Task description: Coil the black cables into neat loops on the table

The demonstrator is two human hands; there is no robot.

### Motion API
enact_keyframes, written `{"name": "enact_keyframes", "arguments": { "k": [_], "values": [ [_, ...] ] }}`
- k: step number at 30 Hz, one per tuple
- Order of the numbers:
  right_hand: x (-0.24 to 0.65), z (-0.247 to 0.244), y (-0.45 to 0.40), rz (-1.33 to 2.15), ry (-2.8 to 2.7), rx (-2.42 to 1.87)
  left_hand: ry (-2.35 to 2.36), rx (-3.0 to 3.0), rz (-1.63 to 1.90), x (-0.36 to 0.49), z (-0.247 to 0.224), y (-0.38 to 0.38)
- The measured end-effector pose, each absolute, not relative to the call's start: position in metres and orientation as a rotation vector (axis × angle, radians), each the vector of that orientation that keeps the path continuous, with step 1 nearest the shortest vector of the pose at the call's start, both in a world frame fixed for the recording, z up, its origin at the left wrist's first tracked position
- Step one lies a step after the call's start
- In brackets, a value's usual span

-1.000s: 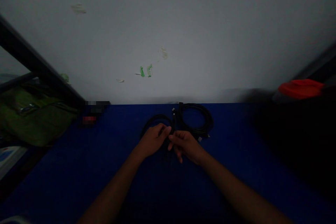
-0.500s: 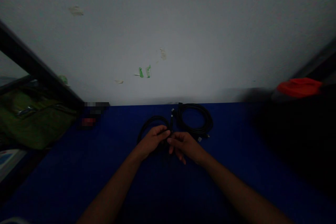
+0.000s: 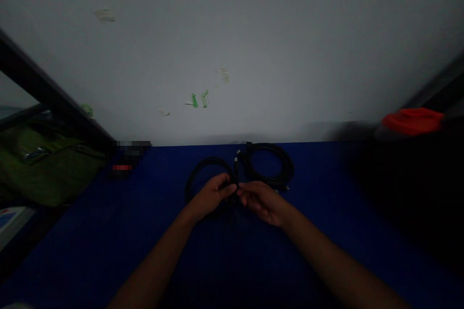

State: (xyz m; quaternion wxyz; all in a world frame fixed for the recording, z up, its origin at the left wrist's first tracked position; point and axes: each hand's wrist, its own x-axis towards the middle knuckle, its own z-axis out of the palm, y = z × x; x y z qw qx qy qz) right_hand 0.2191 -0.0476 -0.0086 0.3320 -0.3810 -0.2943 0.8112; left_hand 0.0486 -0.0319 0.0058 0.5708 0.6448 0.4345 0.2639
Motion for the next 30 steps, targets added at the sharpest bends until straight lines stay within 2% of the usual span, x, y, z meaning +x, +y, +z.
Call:
{"name": "enact_keyframes", "arguments": {
  "k": [7, 12, 15, 19, 21, 24, 28, 30],
  "values": [
    [0.216, -0.011, -0.049, 2.089, -0.763, -0.892, 0.940, 1.377, 0.645, 0.051, 0.009, -0.034],
    [0.215, -0.015, -0.050, 1.918, -1.081, -0.917, 0.924, 1.314, 0.651, 0.051, 0.012, -0.035],
    [0.219, -0.011, -0.051, 1.645, -1.488, -0.984, 0.913, 1.294, 0.626, 0.049, 0.012, -0.035],
    [0.226, 0.000, -0.050, 0.972, -2.098, -1.136, 0.908, 1.251, 0.587, 0.047, 0.005, -0.034],
    [0.227, 0.003, -0.050, 0.795, -2.207, -1.191, 0.913, 1.247, 0.584, 0.047, 0.003, -0.033],
    [0.223, -0.001, -0.051, 0.959, -2.042, -1.181, 0.928, 1.277, 0.613, 0.047, 0.003, -0.032],
    [0.212, -0.014, -0.054, 1.684, -1.298, -1.019, 0.903, 1.347, 0.668, 0.046, 0.007, -0.031],
    [0.209, -0.016, -0.054, 1.908, -0.991, -0.941, 0.884, 1.377, 0.685, 0.046, 0.009, -0.031]
  ]
}}
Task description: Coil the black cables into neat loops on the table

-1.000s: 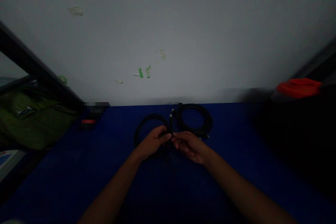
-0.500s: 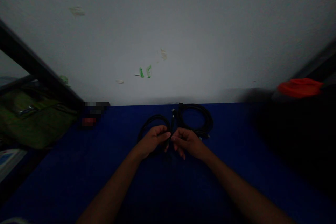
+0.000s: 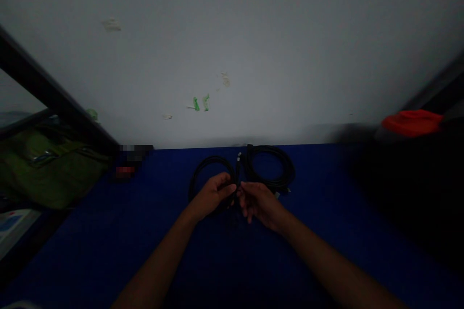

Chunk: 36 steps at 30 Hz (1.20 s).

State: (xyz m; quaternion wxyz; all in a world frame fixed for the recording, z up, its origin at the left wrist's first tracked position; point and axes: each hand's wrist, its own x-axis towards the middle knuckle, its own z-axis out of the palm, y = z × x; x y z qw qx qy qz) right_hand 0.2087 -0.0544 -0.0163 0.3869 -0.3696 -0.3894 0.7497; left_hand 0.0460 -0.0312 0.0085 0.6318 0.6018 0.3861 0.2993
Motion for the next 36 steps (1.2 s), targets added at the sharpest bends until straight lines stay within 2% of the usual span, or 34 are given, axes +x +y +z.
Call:
{"name": "enact_keyframes", "arguments": {
  "k": [5, 12, 15, 19, 22, 25, 29, 31, 36],
  "values": [
    [0.210, -0.015, -0.054, 2.128, -0.711, -0.801, 0.914, 1.468, 0.701, 0.044, 0.007, -0.030],
    [0.208, -0.018, -0.057, 2.077, -0.822, -0.769, 0.950, 1.487, 0.694, 0.044, 0.005, -0.029],
    [0.211, -0.016, -0.056, 1.734, -1.241, -0.907, 0.946, 1.447, 0.674, 0.044, 0.006, -0.029],
    [0.219, -0.009, -0.054, 0.913, -2.037, -1.145, 0.975, 1.414, 0.641, 0.043, 0.003, -0.030],
    [0.222, -0.007, -0.053, 0.652, -2.217, -1.204, 0.984, 1.408, 0.630, 0.043, 0.001, -0.030],
    [0.217, -0.011, -0.054, 0.871, -1.976, -1.186, 0.993, 1.428, 0.655, 0.044, 0.003, -0.030],
    [0.207, -0.019, -0.055, 1.723, -1.265, -0.989, 0.991, 1.541, 0.731, 0.044, 0.007, -0.030],
    [0.205, -0.020, -0.055, 1.965, -0.996, -0.868, 0.986, 1.569, 0.754, 0.044, 0.008, -0.030],
    [0.203, -0.021, -0.056, 2.061, -0.755, -0.758, 0.979, 1.571, 0.717, 0.045, 0.007, -0.030]
  ]
}}
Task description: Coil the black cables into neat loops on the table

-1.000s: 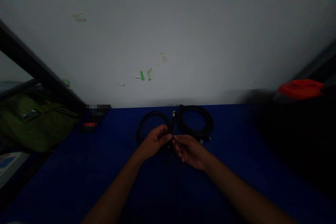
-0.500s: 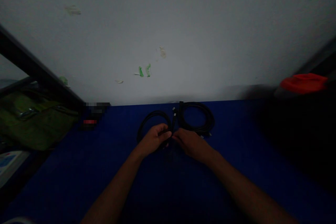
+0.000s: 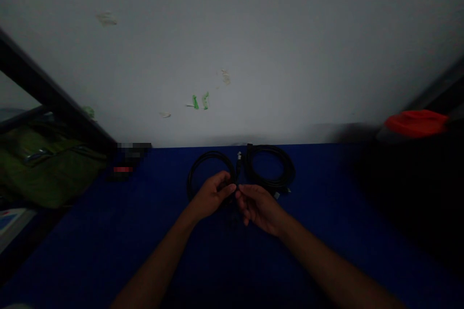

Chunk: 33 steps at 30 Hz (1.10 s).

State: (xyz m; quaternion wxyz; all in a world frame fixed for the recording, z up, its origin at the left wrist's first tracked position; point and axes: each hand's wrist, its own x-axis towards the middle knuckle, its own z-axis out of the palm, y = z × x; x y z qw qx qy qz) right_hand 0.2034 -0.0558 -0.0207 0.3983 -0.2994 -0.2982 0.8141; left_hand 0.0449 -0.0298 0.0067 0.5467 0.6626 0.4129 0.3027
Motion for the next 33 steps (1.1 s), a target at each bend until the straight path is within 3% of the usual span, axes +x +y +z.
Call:
{"name": "enact_keyframes", "arguments": {
  "k": [4, 11, 15, 33],
  "values": [
    [0.204, -0.021, -0.057, 1.891, -1.028, -0.833, 0.984, 1.545, 0.718, 0.045, 0.006, -0.030],
    [0.218, -0.002, -0.054, 0.558, -2.384, -1.262, 0.976, 1.445, 0.635, 0.044, 0.007, -0.032],
    [0.222, 0.004, -0.052, 0.198, -2.647, -1.273, 0.997, 1.465, 0.627, 0.045, 0.005, -0.032],
    [0.218, -0.008, -0.057, 0.330, -2.097, -1.220, 0.833, 1.515, 0.420, 0.042, 0.004, -0.034]
  ]
}}
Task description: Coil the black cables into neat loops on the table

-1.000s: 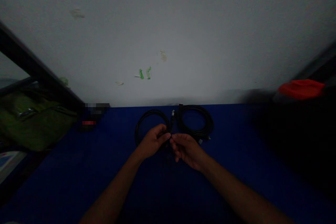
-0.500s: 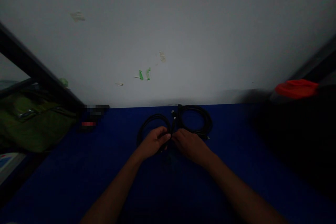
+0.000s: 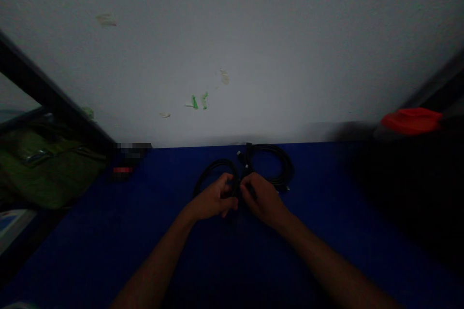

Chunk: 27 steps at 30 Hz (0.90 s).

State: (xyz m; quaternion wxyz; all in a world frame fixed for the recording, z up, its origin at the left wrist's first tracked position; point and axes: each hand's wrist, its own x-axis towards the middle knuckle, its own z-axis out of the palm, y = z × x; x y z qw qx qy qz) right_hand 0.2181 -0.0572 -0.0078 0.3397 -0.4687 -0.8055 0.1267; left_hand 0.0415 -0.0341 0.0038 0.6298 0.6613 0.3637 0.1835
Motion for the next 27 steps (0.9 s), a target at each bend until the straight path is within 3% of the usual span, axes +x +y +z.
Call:
{"name": "enact_keyframes", "arguments": {
  "k": [6, 13, 16, 22, 27],
  "values": [
    [0.222, -0.001, -0.057, 0.287, -1.917, -1.252, 1.242, 1.919, 0.528, 0.039, -0.004, -0.029],
    [0.228, -0.005, -0.048, 0.805, -1.915, -1.278, 1.808, 2.028, 0.587, 0.031, 0.002, -0.021],
    [0.226, -0.012, -0.046, 0.969, -2.042, -1.304, 1.947, 1.945, 0.775, 0.022, 0.012, -0.019],
    [0.224, -0.013, -0.049, 0.940, -2.175, -1.338, 1.603, 1.384, 1.523, 0.007, 0.026, -0.015],
    [0.222, -0.011, -0.051, 0.699, -2.217, -1.301, 1.030, 0.829, 1.562, 0.009, 0.034, -0.014]
  ]
}}
